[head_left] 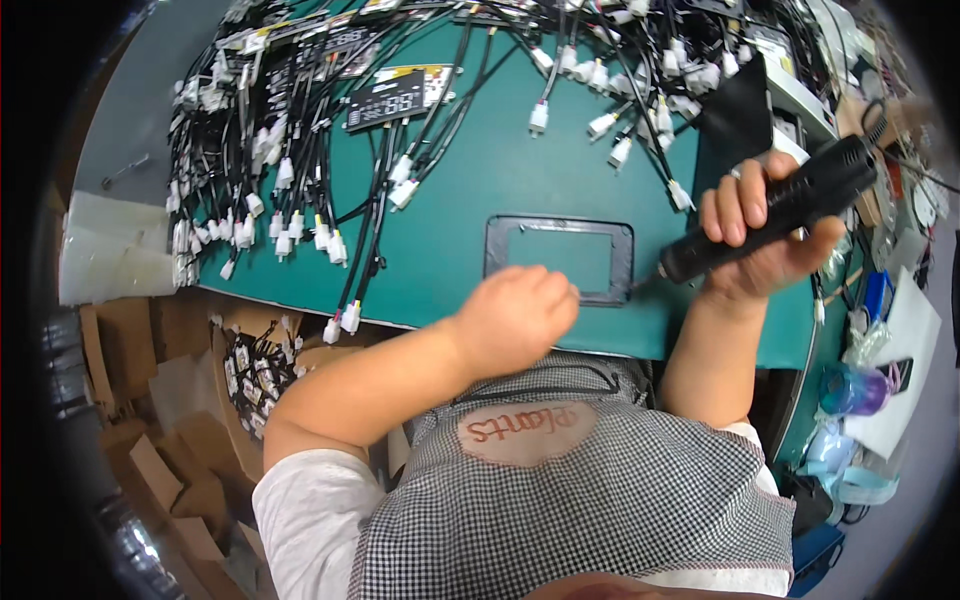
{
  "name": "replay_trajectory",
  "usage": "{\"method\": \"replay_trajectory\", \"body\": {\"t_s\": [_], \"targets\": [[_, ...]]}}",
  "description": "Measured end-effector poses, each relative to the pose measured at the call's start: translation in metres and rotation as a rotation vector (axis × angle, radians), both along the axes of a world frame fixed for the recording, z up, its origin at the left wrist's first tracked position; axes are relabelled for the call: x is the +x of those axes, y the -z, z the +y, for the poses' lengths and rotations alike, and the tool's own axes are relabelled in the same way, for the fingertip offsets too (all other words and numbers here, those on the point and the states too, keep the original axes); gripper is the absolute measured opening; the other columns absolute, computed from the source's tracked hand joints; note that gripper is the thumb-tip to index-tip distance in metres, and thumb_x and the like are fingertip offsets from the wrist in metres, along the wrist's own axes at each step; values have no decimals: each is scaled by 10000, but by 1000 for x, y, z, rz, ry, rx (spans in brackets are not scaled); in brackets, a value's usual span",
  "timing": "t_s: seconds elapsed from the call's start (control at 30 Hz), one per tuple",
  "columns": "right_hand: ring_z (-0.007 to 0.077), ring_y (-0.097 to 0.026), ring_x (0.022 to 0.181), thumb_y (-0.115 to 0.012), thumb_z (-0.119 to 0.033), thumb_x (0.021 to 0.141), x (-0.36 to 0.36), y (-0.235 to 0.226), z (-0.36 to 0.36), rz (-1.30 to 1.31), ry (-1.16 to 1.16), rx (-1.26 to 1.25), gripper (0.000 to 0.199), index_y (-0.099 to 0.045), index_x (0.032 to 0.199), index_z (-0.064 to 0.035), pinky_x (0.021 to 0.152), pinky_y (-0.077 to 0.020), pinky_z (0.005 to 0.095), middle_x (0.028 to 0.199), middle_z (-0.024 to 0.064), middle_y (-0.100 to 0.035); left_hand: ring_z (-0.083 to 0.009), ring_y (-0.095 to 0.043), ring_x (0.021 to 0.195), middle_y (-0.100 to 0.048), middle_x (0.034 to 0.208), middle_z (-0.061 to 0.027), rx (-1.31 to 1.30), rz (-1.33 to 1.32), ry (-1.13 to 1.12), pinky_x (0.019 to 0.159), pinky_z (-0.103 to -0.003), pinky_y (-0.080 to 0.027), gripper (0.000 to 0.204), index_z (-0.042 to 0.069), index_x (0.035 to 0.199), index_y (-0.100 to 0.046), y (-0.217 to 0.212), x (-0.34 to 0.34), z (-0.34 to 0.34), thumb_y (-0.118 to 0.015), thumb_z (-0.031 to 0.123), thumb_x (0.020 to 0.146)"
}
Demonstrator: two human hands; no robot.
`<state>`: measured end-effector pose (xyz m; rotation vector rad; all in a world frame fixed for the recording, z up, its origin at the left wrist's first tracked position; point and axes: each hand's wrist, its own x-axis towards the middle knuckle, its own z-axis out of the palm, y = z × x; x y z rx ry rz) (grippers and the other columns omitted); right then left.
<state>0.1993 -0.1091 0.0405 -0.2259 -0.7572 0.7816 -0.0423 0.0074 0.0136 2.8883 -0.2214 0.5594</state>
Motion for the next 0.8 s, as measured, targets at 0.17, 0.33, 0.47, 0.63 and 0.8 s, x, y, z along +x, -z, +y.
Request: {"method": "replay_trajectory", "body": {"t_s": [0.17,0.33,0.47,0.63,0.8], "targets": [[178,-564,631,-595,-653,866,-1,1,1,-13,13,-7,744,-479,1219,-9,597,-510,331,804,69,-532,-251,-604,767,-596,850,-73,-81,3,-88,667,-379,-502,364,65,1053,-665,-29,9,21,-757,250,754],[178,-568,622,-595,-648,869,-3,-1,2,-16,34,-40,738,-469,1213,-7,591,-521,326,796,72,-532,-350,-582,1120,-629,1194,-164,29,-44,-646,982,-422,-461,510,57,1270,-587,-64,25,155,-721,139,784],[179,-567,614,-592,-651,869,0,1,4,-10,55,-58,732,-474,1206,-12,580,-523,327,780,70,-533,-359,-497,1242,-530,1335,-177,8,400,-669,1062,-396,-410,711,87,1413,-470,-44,15,229,-734,186,761],[177,-569,607,-589,-649,873,1,3,2,-5,104,-69,711,-478,1184,-20,571,-523,330,777,71,-535,-328,-574,1103,-569,1162,-177,46,327,-726,997,-386,-448,758,137,1423,-468,-81,8,227,-750,204,722],[176,-565,603,-585,-652,874,-2,5,2,-22,113,-78,714,-476,1184,-19,571,-522,328,776,69,-533,-267,-567,1180,-570,1217,-133,-549,-152,-628,1003,-383,-469,777,147,1462,-407,-156,-64,228,-680,132,734]]}}
